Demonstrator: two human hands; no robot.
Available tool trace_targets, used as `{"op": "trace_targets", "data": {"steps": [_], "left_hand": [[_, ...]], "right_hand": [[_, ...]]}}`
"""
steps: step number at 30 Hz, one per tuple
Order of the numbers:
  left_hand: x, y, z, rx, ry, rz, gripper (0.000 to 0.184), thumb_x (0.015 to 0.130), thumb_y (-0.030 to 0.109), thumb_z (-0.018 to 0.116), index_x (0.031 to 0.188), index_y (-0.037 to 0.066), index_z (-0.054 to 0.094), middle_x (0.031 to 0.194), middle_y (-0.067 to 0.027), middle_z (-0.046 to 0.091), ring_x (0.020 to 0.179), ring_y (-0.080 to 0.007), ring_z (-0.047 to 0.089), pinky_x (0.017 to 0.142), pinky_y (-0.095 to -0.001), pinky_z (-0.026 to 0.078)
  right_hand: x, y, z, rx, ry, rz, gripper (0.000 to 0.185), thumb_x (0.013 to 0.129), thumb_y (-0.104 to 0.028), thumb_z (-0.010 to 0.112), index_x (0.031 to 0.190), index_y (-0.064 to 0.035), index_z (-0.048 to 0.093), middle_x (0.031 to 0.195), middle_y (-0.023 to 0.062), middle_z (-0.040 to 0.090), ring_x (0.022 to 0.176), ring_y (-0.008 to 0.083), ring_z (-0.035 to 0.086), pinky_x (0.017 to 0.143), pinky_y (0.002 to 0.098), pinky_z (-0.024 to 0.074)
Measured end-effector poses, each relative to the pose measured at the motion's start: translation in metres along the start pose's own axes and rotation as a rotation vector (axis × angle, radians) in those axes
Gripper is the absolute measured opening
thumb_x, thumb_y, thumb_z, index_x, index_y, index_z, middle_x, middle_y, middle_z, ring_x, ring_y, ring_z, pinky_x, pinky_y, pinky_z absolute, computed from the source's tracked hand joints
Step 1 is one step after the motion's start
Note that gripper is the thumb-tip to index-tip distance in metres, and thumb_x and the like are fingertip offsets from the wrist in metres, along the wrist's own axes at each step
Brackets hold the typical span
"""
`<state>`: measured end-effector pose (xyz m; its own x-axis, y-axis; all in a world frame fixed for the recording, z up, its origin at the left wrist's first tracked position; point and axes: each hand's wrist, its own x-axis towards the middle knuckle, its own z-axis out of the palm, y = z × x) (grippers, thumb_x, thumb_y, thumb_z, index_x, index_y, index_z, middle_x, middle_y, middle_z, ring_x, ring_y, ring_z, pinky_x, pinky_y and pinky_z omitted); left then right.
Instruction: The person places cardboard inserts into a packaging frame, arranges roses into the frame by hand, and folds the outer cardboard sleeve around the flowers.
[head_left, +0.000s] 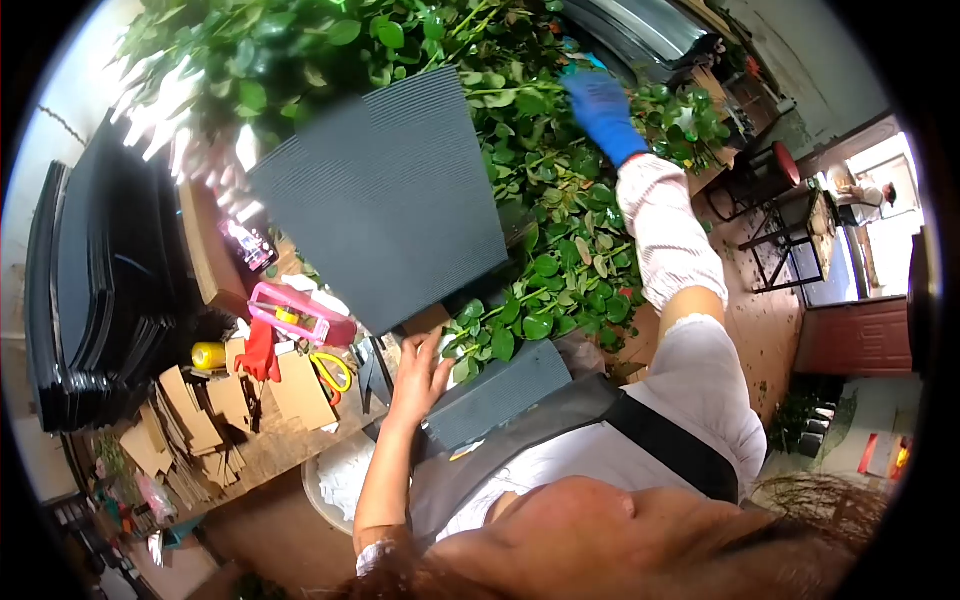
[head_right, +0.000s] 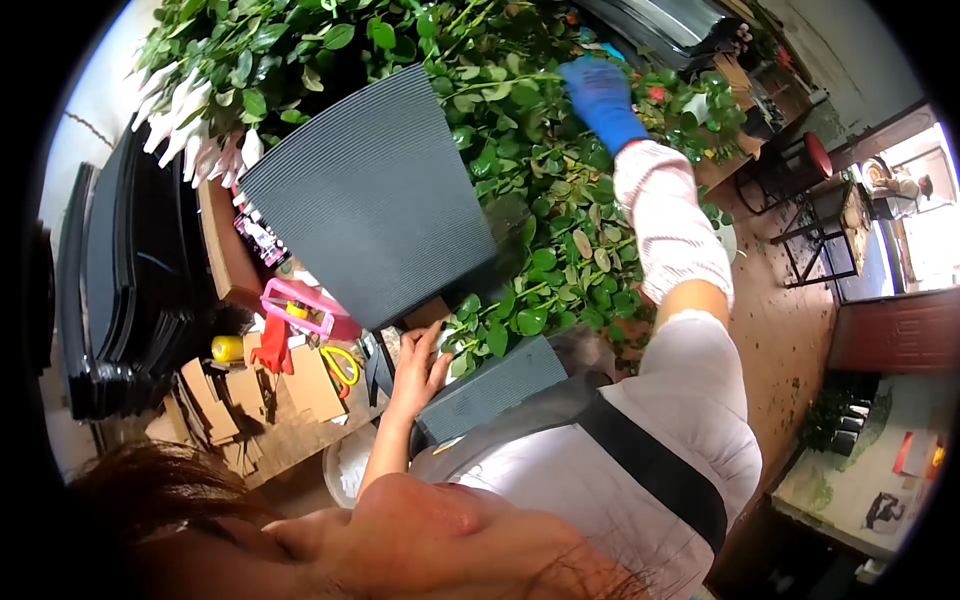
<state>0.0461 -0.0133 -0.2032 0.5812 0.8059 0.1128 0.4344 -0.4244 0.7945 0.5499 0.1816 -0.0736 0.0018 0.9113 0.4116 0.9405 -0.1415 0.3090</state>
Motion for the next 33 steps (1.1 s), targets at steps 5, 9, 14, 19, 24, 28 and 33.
{"op": "trace_targets", "data": {"steps": [5,9,14,19,24,28,33], "left_hand": [[0.003,-0.005,-0.002,0.072,-0.009,0.006,0.042,0.1,0.02,0.059,0.14,0.007,0.058,0.122,-0.018,0.058,0.105,-0.038,0.06,0.092,-0.0444,0.05],[0.007,-0.008,0.005,0.204,0.094,0.056,0.035,0.096,0.017,0.064,0.13,0.007,0.066,0.113,-0.0152,0.063,0.1,-0.035,0.061,0.086,-0.0425,0.051],[0.005,-0.021,0.01,-0.101,0.109,-0.088,0.04,0.088,0.008,0.073,0.128,0.006,0.065,0.109,-0.0147,0.066,0.094,-0.03,0.064,0.085,-0.0391,0.052],[0.001,-0.036,0.017,-0.264,0.235,-0.178,0.07,0.08,0.01,0.084,0.138,0.002,0.045,0.125,-0.016,0.062,0.111,-0.0261,0.063,0.099,-0.036,0.049],[0.006,-0.017,0.01,-0.211,0.186,-0.167,0.052,0.082,0.011,0.082,0.131,0.009,0.062,0.127,-0.0157,0.059,0.109,-0.0297,0.064,0.093,-0.0378,0.053],[0.006,-0.015,0.008,-0.087,0.145,-0.148,0.05,0.088,0.013,0.077,0.134,0.009,0.06,0.12,-0.018,0.062,0.112,-0.0342,0.062,0.097,-0.0414,0.05],[0.01,-0.009,0.006,-0.029,0.087,-0.118,0.051,0.09,0.015,0.071,0.137,0.006,0.055,0.131,-0.0237,0.052,0.123,-0.0406,0.051,0.107,-0.0469,0.04]], "right_hand": [[-0.065,0.056,-0.016,0.118,-0.035,0.165,0.029,0.091,-0.02,0.064,0.119,-0.0234,0.068,0.116,0.0107,0.069,0.108,0.0325,0.066,0.09,0.0442,0.0531],[-0.107,0.083,-0.027,0.29,0.133,0.216,0.034,0.092,-0.019,0.065,0.126,-0.0228,0.066,0.123,0.0114,0.067,0.111,0.0324,0.065,0.094,0.0441,0.0525],[-0.164,0.002,-0.116,0.607,-0.056,-0.275,0.044,0.082,-0.004,0.066,0.123,-0.0199,0.068,0.128,0.0069,0.067,0.117,0.0296,0.064,0.102,0.0446,0.0511],[-0.216,-0.058,-0.07,0.294,-0.558,-0.348,0.031,0.082,-0.006,0.068,0.112,-0.0165,0.068,0.105,0.0071,0.066,0.1,0.0296,0.065,0.085,0.0431,0.0524],[-0.232,-0.079,-0.031,0.167,-0.79,-0.316,0.03,0.092,-0.013,0.062,0.12,-0.0209,0.066,0.114,0.0101,0.065,0.106,0.0306,0.066,0.088,0.0448,0.0532],[-0.161,-0.079,-0.078,0.168,-0.851,-0.295,0.035,0.09,-0.019,0.064,0.125,-0.0185,0.067,0.119,0.0096,0.066,0.107,0.0293,0.065,0.092,0.0447,0.0522],[-0.085,-0.134,0.004,0.382,-0.209,-0.285,0.034,0.092,-0.018,0.061,0.125,-0.0161,0.066,0.123,0.0079,0.066,0.113,0.0262,0.064,0.096,0.0432,0.052]]}}
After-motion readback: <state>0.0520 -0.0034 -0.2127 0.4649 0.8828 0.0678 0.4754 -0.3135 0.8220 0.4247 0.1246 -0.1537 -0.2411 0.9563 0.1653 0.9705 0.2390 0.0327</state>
